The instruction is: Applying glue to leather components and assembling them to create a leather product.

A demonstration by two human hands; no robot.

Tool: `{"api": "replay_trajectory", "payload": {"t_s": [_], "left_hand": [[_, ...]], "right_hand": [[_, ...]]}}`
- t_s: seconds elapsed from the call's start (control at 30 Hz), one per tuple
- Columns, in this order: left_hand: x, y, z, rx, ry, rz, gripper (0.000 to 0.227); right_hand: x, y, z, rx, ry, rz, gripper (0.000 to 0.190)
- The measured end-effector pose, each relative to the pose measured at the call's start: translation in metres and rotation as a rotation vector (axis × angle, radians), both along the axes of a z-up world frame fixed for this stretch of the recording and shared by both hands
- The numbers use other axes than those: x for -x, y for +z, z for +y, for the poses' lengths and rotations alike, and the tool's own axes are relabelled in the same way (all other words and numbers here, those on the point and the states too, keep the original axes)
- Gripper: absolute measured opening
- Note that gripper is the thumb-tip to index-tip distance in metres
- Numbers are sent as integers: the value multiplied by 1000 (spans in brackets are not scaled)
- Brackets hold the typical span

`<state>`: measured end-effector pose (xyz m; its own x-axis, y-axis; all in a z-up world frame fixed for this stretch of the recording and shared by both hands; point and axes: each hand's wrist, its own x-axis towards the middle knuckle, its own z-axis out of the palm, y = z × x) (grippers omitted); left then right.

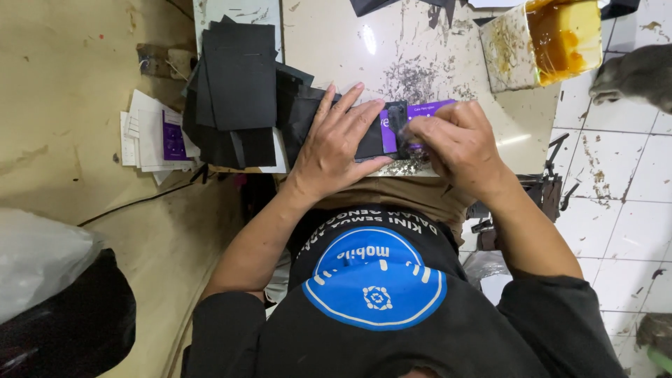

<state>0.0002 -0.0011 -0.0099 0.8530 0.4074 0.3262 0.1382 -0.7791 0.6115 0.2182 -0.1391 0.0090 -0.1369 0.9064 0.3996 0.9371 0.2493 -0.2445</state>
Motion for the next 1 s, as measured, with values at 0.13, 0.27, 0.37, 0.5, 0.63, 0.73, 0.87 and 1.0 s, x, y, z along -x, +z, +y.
{"api": "replay_trajectory", "payload": {"t_s": [0.13,0.27,0.37,0.5,0.63,0.73,0.87,1.0], "left_hand": [[0,0,0,2,2,2,82],[0,0,0,-3,5,-4,82],[0,-1,0,-2,0,-6,81],[0,0,0,1,-2,-15,81],[0,-2,0,-8,-2,-12,82],[0,-2,-1,-2,2,-15,81],[0,-2,-1,9,-1,-19,80],[0,-2,-2,-1,7,-16,81]], "right_hand": [[14,3,2,-58,15,-83,14],[14,4,-11,-8,40,-76,18],[8,5,-16,1,45,35,20],[13,18,-7,-66,4,32,21],[23,13,-7,-57,15,-19,21],[16,9,-18,-31,54,19,18],[3,15,-26,-26,6,154,15],[0,-23,-27,-112,-34,235,12]]}}
